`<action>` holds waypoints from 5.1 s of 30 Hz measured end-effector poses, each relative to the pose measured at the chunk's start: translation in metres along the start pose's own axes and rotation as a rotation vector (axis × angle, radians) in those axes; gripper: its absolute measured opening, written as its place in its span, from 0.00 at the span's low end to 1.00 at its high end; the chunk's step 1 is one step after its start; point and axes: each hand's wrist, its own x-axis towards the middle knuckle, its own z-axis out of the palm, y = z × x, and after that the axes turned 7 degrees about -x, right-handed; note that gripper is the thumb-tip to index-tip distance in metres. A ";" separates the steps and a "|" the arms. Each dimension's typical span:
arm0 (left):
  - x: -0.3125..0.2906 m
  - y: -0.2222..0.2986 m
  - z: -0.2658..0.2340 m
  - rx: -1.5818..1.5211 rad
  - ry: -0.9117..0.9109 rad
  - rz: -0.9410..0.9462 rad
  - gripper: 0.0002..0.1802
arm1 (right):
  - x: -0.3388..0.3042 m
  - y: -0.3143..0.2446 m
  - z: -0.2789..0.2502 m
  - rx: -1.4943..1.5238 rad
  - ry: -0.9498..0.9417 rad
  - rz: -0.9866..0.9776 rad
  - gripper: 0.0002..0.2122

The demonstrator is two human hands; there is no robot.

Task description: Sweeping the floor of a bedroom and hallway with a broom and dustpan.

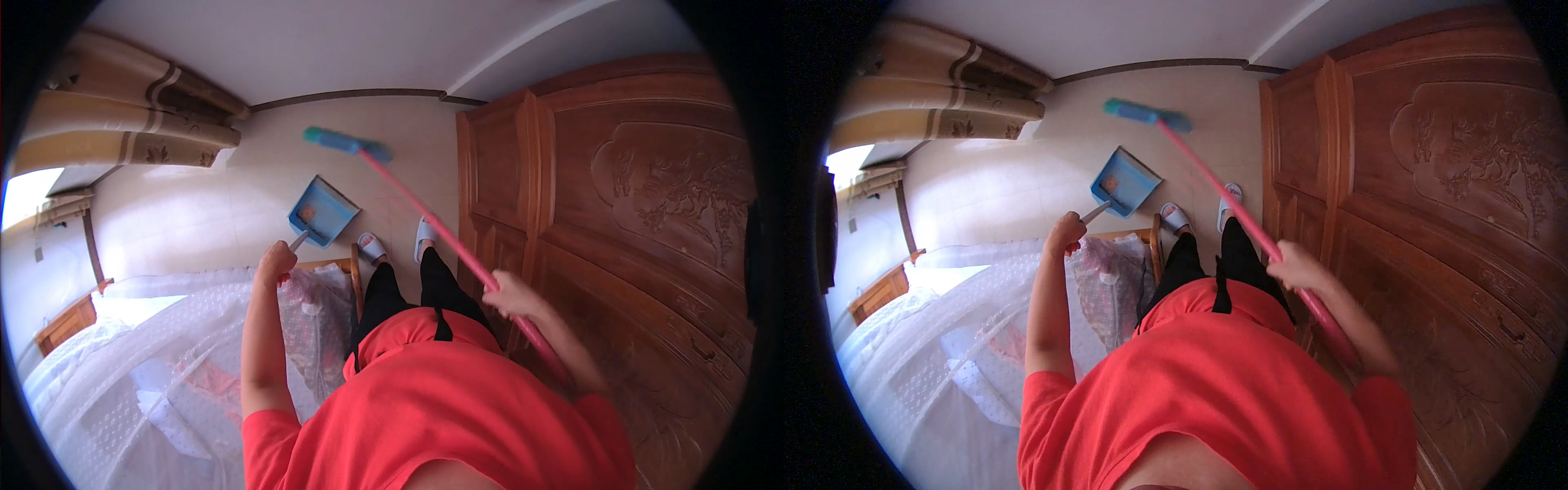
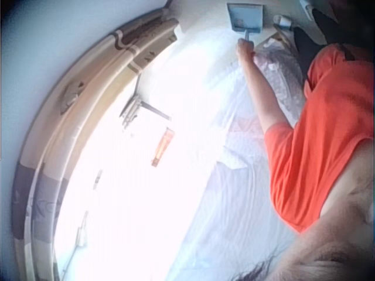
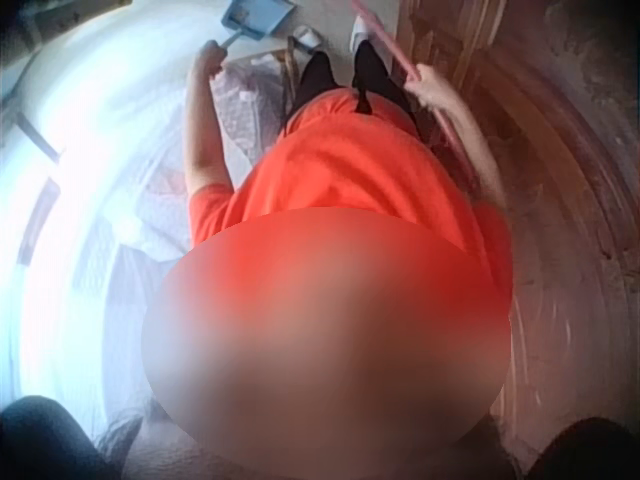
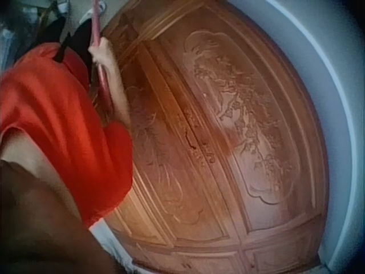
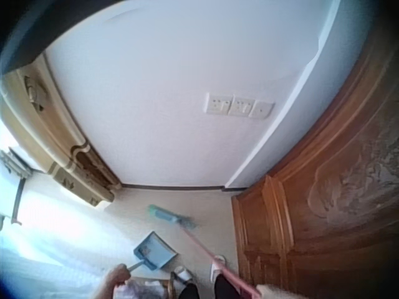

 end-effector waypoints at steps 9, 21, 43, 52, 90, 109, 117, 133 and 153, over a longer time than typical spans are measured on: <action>-0.003 0.007 0.000 0.007 0.047 0.043 0.12 | 0.164 -0.013 -0.030 -0.093 0.199 0.078 0.10; 0.000 0.003 0.000 0.017 0.058 0.048 0.12 | 0.045 0.005 0.053 0.530 -0.385 0.068 0.06; 0.001 -0.047 -0.038 0.260 0.167 0.051 0.12 | 0.100 -0.034 0.026 0.188 0.161 0.034 0.05; -0.003 -0.039 -0.038 0.291 0.150 0.018 0.11 | 0.061 -0.035 0.091 0.584 -0.416 0.121 0.05; -0.229 -0.042 0.333 -0.344 0.064 0.219 0.21 | 0.146 0.155 0.042 -0.823 0.388 -0.210 0.16; -0.296 -0.202 0.464 -0.182 -0.044 0.357 0.11 | -0.062 0.370 0.262 -0.660 0.296 0.230 0.19; -0.343 -0.246 0.568 -0.300 -0.004 0.293 0.18 | -0.065 0.454 0.333 -0.524 0.341 0.188 0.21; -0.400 -0.382 0.728 -0.449 -0.005 0.200 0.17 | -0.129 0.577 0.486 -0.468 0.375 0.204 0.17; -0.481 -0.562 0.921 -0.557 -0.051 0.295 0.23 | -0.246 0.750 0.693 -0.432 0.313 0.219 0.18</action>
